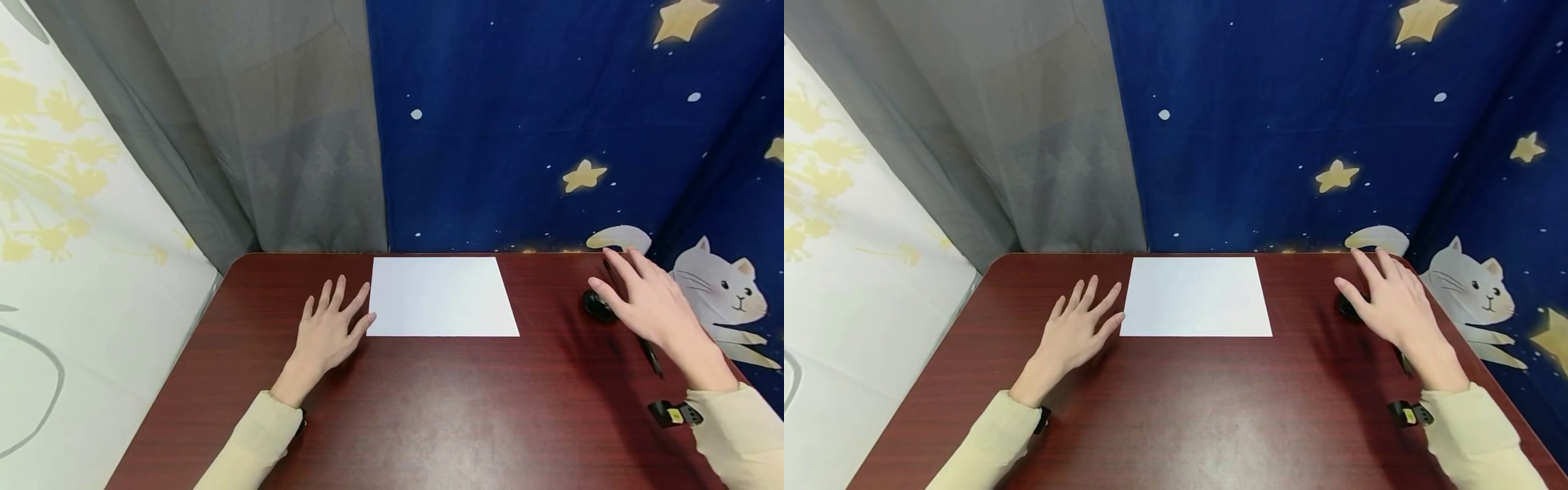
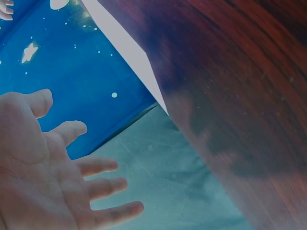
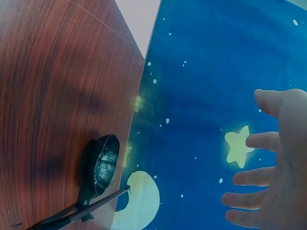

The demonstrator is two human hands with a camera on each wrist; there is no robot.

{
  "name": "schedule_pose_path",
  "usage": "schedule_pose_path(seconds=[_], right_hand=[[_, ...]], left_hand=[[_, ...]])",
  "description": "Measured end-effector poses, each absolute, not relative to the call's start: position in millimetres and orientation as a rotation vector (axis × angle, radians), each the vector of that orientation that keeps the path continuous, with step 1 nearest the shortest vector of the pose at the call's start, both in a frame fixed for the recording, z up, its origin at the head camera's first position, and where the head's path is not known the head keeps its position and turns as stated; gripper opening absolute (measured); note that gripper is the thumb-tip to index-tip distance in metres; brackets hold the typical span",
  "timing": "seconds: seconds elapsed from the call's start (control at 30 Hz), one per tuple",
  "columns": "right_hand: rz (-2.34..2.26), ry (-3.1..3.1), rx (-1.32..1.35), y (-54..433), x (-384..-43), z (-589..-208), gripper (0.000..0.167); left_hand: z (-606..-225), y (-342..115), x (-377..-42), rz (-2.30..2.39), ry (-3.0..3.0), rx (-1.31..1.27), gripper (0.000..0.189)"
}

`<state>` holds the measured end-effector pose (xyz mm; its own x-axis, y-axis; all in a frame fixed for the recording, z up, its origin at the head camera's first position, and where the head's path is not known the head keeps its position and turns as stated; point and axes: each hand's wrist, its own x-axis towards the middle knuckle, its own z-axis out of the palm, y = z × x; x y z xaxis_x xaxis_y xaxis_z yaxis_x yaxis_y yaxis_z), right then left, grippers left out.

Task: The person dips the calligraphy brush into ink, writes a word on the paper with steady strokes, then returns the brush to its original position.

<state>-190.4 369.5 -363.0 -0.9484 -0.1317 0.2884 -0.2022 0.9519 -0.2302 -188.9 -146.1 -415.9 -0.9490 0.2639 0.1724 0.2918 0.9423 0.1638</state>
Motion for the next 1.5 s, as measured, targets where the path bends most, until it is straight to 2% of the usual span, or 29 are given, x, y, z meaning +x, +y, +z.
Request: schedule_pose_path(seconds=[1.5], right_hand=[[0.349, -2.949, 0.128, 404.3, -209.0, -355.2, 0.073]], left_hand=[[-418.5, -137.6, -191.6, -0.263, -2.983, -0.471, 0.063]])
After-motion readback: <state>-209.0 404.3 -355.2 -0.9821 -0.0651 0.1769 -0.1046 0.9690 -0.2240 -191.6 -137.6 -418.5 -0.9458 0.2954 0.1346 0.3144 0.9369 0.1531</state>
